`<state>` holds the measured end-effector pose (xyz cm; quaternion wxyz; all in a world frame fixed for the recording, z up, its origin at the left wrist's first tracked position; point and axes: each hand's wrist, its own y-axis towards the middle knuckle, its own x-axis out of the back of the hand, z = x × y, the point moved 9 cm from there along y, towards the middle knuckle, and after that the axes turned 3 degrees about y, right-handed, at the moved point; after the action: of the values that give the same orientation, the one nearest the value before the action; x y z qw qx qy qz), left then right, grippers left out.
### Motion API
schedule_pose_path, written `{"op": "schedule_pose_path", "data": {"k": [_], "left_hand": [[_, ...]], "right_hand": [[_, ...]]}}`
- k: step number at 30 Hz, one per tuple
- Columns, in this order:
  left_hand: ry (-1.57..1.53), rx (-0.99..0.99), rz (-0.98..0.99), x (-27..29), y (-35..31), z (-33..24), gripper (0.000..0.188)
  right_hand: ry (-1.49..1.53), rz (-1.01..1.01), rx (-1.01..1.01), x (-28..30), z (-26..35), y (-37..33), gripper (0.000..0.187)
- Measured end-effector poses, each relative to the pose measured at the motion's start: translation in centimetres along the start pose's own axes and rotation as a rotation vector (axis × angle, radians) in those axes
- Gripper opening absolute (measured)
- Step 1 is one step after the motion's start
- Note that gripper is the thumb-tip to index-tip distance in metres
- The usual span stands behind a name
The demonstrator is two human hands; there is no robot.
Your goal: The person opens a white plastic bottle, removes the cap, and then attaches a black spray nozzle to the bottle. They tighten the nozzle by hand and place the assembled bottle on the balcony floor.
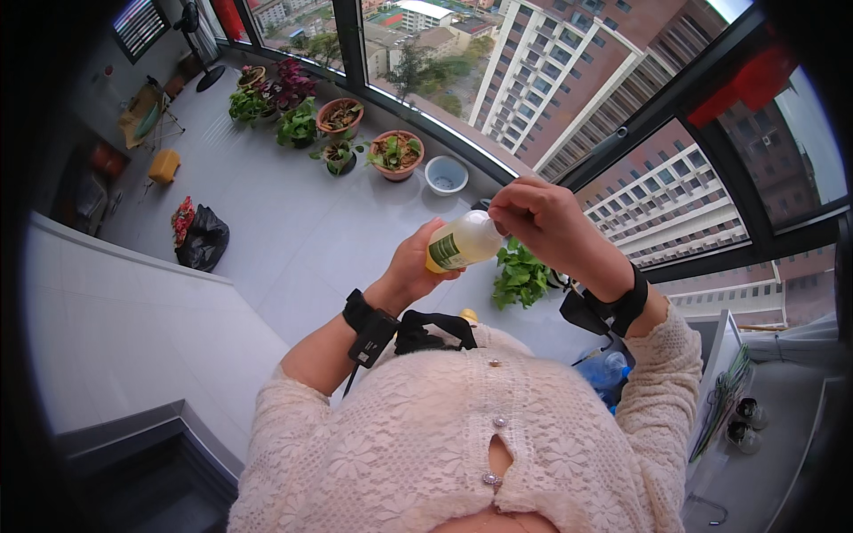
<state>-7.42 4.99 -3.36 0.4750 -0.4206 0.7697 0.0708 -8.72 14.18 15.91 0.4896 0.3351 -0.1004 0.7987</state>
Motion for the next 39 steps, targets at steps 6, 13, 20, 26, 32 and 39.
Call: {"op": "schedule_pose_path", "data": {"k": [6, 13, 20, 26, 32, 39], "left_hand": [[-0.047, 0.015, 0.003, -0.4, -0.6, -0.3, 0.042], [-0.039, 0.077, 0.064, -0.6, -0.9, 0.4, 0.043], [-0.037, 0.108, -0.023, -0.4, -1.3, 1.0, 0.042], [-0.124, 0.173, 0.145, -1.2, -1.1, 1.2, 0.045], [-0.181, 0.269, 0.221, -1.5, -1.4, 1.9, 0.049], [-0.232, 0.264, 0.284, -1.5, -1.6, 1.6, 0.056]], "right_hand": [[-0.064, 0.045, 0.04, 0.0, 1.3, -0.1, 0.018], [-0.005, 0.151, 0.076, -0.4, 1.3, 0.4, 0.018], [0.091, 0.177, 0.011, -0.7, -0.5, 0.4, 0.018], [0.42, 0.221, -0.04, -1.5, -2.2, 0.8, 0.024], [0.409, 0.285, -0.022, -1.2, -2.0, 0.3, 0.026], [0.444, 0.246, -0.036, -0.9, -2.6, 0.3, 0.025]]}}
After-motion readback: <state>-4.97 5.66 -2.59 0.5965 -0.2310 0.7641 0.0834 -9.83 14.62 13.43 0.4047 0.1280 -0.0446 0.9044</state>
